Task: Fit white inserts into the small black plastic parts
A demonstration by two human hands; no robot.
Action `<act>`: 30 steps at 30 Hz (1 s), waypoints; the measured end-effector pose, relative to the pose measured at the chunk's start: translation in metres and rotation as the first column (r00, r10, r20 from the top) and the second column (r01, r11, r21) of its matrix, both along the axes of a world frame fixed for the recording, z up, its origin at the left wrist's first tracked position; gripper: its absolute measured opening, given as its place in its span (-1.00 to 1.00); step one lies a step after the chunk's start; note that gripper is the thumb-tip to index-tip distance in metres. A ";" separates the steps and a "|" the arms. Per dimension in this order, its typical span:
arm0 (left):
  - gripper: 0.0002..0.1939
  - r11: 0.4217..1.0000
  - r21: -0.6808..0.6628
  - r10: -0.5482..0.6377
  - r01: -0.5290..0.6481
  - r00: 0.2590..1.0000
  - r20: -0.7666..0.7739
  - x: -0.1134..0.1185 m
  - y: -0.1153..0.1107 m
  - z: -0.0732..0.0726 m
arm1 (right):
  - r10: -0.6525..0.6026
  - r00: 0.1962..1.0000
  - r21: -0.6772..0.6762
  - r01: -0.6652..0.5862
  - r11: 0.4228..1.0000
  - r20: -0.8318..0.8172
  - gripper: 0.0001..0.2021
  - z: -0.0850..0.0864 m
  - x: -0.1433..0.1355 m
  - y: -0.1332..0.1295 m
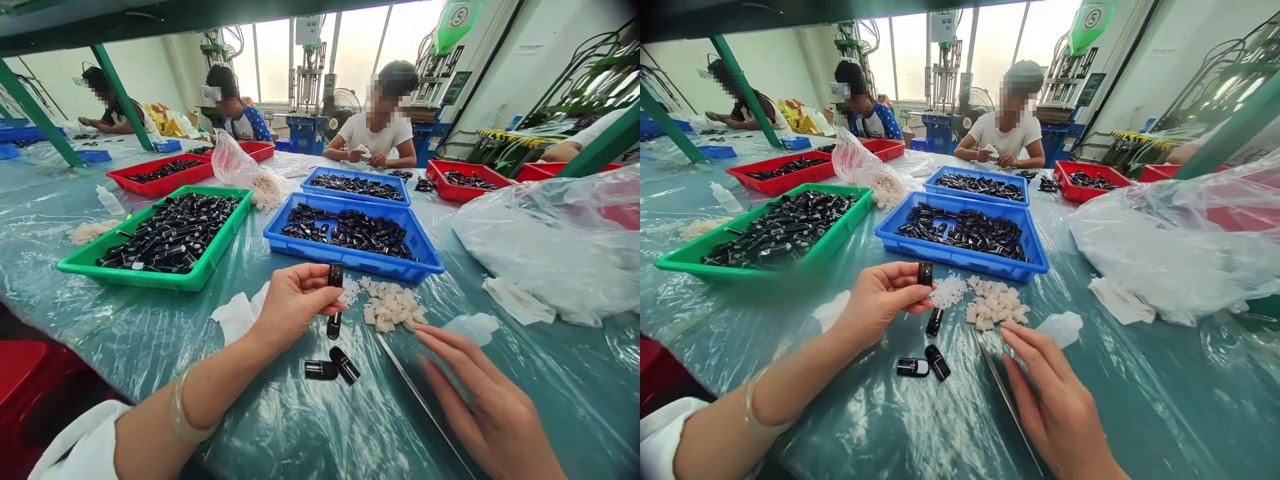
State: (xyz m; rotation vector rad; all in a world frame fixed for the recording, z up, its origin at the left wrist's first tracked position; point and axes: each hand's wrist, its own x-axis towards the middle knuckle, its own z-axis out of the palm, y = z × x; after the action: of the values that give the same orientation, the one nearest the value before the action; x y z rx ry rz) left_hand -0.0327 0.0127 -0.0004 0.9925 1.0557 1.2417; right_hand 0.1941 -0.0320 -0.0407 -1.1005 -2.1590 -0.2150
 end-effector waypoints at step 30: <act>-0.90 0.976 0.017 -0.208 0.217 0.953 -0.220 0.016 -0.018 -0.010 | 0.038 0.989 -0.295 0.005 0.956 0.140 -0.67 -0.019 0.001 0.014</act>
State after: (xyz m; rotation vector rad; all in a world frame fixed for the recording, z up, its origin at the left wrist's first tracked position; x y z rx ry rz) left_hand -0.0163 -0.0056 -0.0108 1.2615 1.0623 0.9980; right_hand 0.1949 -0.0177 -0.0594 -1.2644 -2.3833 0.0397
